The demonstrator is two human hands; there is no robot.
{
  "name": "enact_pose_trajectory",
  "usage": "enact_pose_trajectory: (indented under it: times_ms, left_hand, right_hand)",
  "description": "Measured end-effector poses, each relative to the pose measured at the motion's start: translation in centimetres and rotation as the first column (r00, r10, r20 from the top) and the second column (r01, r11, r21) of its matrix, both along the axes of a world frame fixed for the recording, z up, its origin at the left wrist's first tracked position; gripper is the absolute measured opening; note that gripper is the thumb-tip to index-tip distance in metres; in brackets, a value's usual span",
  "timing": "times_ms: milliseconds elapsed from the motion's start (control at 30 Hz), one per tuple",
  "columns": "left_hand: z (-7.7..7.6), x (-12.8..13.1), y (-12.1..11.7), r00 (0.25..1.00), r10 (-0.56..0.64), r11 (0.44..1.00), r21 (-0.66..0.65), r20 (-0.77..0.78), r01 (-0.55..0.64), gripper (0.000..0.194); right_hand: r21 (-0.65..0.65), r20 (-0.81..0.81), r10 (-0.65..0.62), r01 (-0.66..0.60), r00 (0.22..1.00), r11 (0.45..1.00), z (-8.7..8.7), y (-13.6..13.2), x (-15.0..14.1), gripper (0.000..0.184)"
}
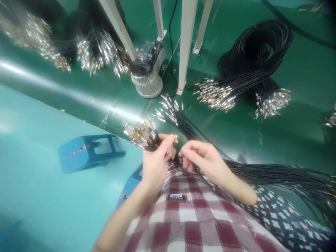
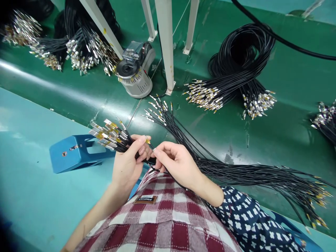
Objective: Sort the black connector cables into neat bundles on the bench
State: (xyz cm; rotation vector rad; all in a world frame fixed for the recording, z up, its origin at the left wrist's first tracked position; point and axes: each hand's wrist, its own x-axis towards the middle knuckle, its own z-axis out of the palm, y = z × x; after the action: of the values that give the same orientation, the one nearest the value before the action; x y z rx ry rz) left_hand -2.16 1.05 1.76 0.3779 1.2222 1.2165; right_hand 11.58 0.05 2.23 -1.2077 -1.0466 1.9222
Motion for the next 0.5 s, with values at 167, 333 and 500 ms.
enact_pose_trajectory:
  times_ms: [167,333,500]
  left_hand:
    - [0.27,-0.1,-0.17,0.999,-0.025,1.0,0.002,-0.027,0.026,0.013]
    - [0.46,-0.15,-0.25,0.999,-0.046,0.998,-0.033,-0.01,0.045,0.021]
    - [0.13,-0.48,-0.49,0.995,-0.101,0.995,-0.026,0.008,0.101,0.018]
  right_hand:
    - [0.087,0.05,-0.065,0.06,0.997,0.994,0.18,0.08,-0.73,0.022]
    - [0.328,0.217,-0.125,0.048,0.968,0.943,0.4,-0.13,-0.85,0.02]
    - [0.31,0.183,-0.122,0.06,0.976,0.949,0.23,-0.12,-0.68,0.023]
